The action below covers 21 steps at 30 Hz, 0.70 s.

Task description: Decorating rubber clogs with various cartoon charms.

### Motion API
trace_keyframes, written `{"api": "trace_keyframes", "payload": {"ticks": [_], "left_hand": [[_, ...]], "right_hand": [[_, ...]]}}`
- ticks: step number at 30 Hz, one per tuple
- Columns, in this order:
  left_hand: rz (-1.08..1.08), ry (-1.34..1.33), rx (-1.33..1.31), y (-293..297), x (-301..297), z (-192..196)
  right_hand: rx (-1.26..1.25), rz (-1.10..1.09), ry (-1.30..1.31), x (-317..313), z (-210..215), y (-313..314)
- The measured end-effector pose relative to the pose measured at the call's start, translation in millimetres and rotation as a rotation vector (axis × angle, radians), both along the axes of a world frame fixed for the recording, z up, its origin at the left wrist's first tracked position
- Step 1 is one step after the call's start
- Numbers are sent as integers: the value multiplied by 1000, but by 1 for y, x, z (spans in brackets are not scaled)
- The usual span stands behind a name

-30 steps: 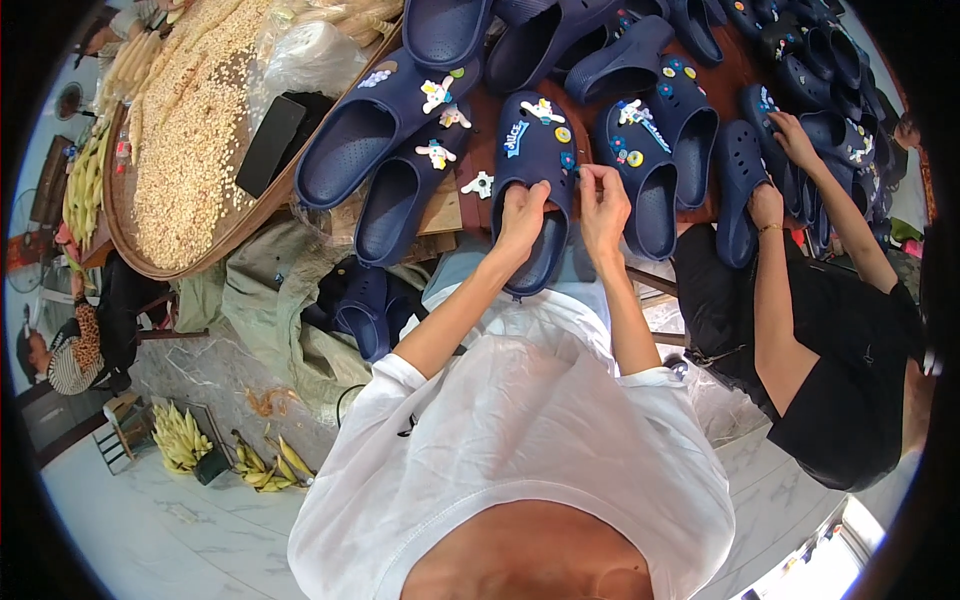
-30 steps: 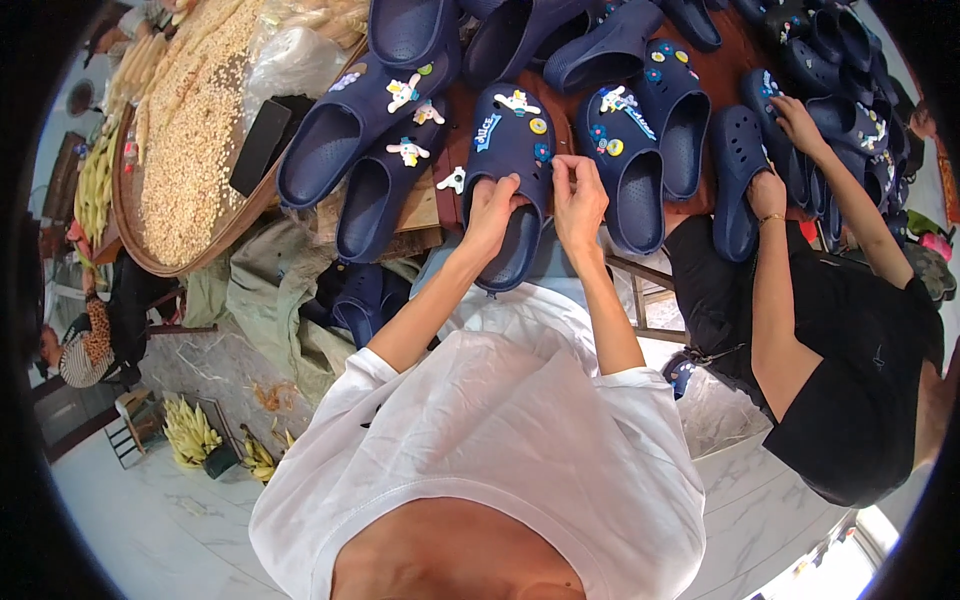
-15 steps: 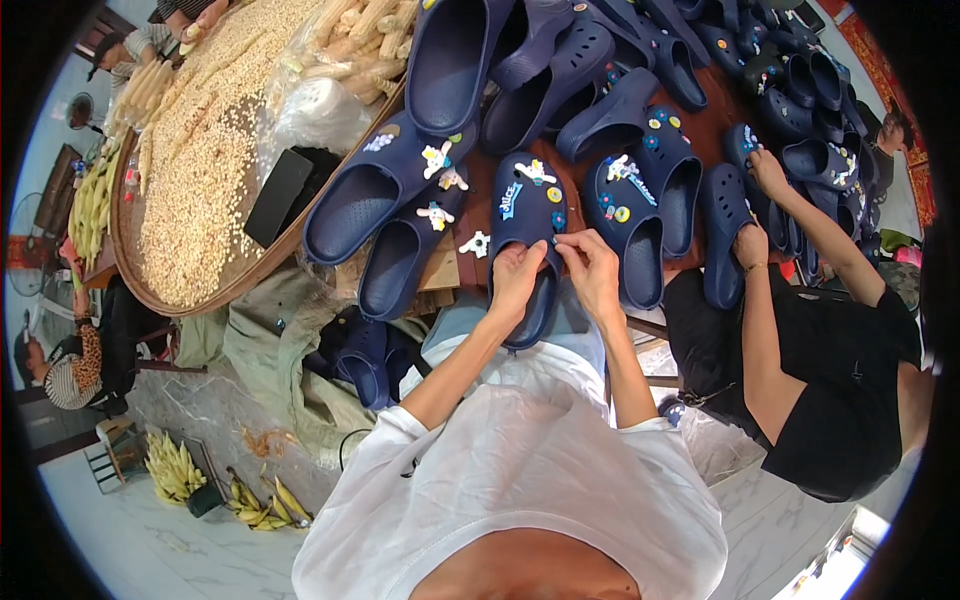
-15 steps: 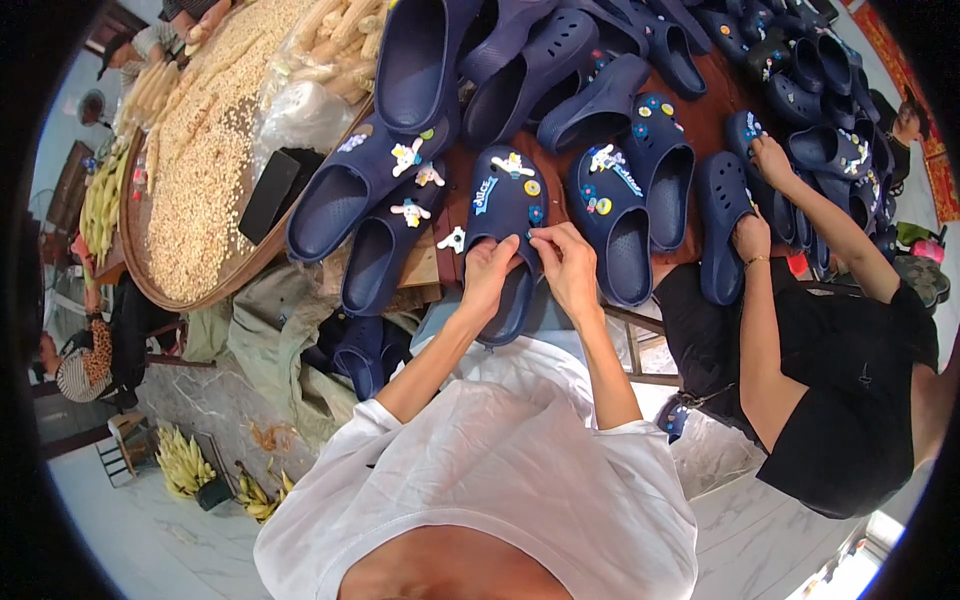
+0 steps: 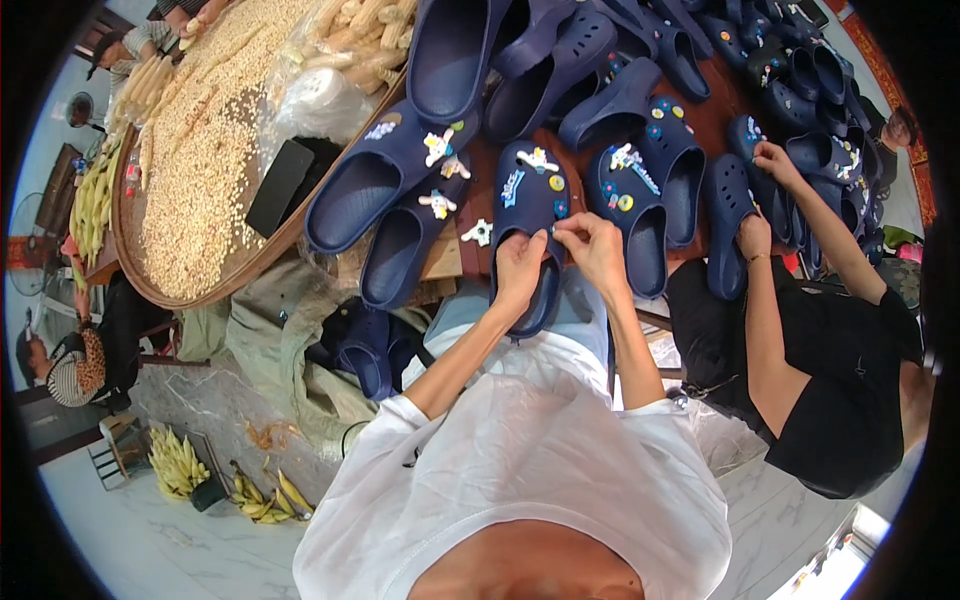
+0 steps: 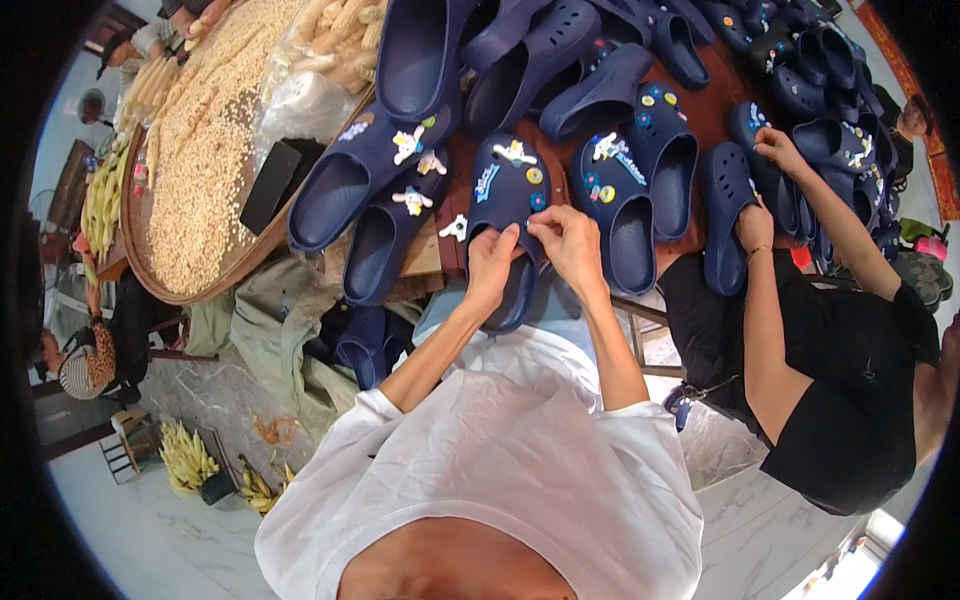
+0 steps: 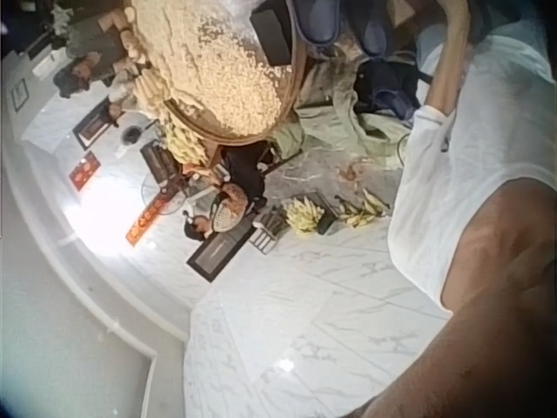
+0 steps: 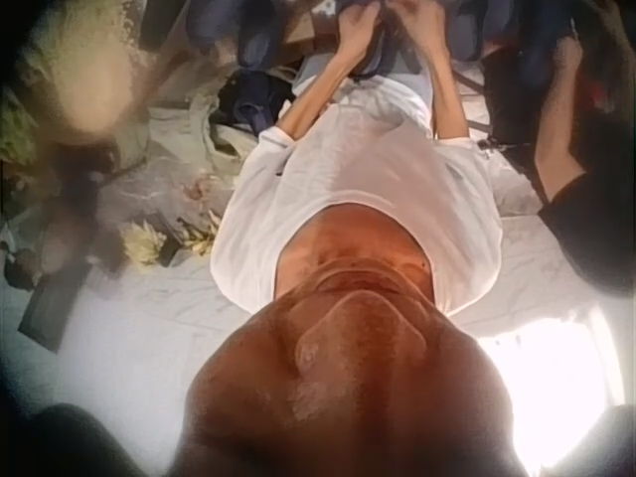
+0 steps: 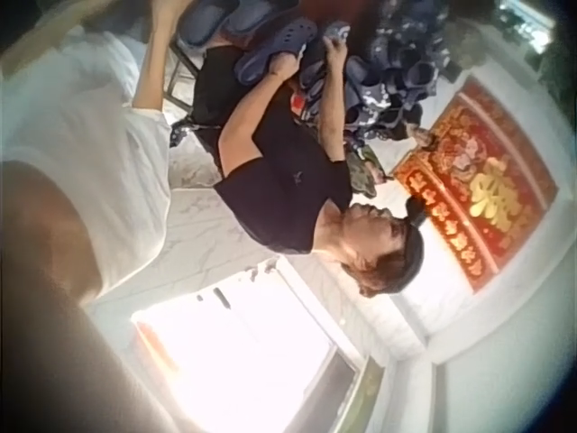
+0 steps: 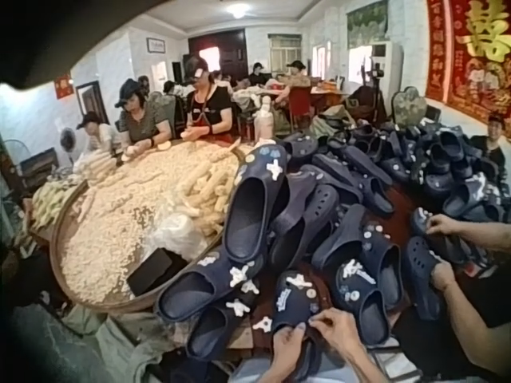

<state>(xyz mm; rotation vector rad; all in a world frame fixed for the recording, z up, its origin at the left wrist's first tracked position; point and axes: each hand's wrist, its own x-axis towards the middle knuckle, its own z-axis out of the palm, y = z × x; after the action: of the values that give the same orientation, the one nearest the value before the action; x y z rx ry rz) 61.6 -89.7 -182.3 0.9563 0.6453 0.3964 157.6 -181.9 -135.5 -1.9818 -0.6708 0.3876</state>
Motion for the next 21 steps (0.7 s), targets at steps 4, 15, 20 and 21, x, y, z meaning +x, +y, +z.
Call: {"api": "trace_keyframes", "payload": {"ticks": [4,15,20,21], "left_hand": [[-61,-34,55,4,1,1],[5,-71,90,-1,-3,-4],[11,-79,35,-2,3,10],[14,-82,36,-3,4,8]], "right_hand": [[22,0,4,1,-4,-2],[-90,-27,228,-1,3,2],[15,-28,127,2,-10,-1],[16,-25,125,2,-13,-3]]}}
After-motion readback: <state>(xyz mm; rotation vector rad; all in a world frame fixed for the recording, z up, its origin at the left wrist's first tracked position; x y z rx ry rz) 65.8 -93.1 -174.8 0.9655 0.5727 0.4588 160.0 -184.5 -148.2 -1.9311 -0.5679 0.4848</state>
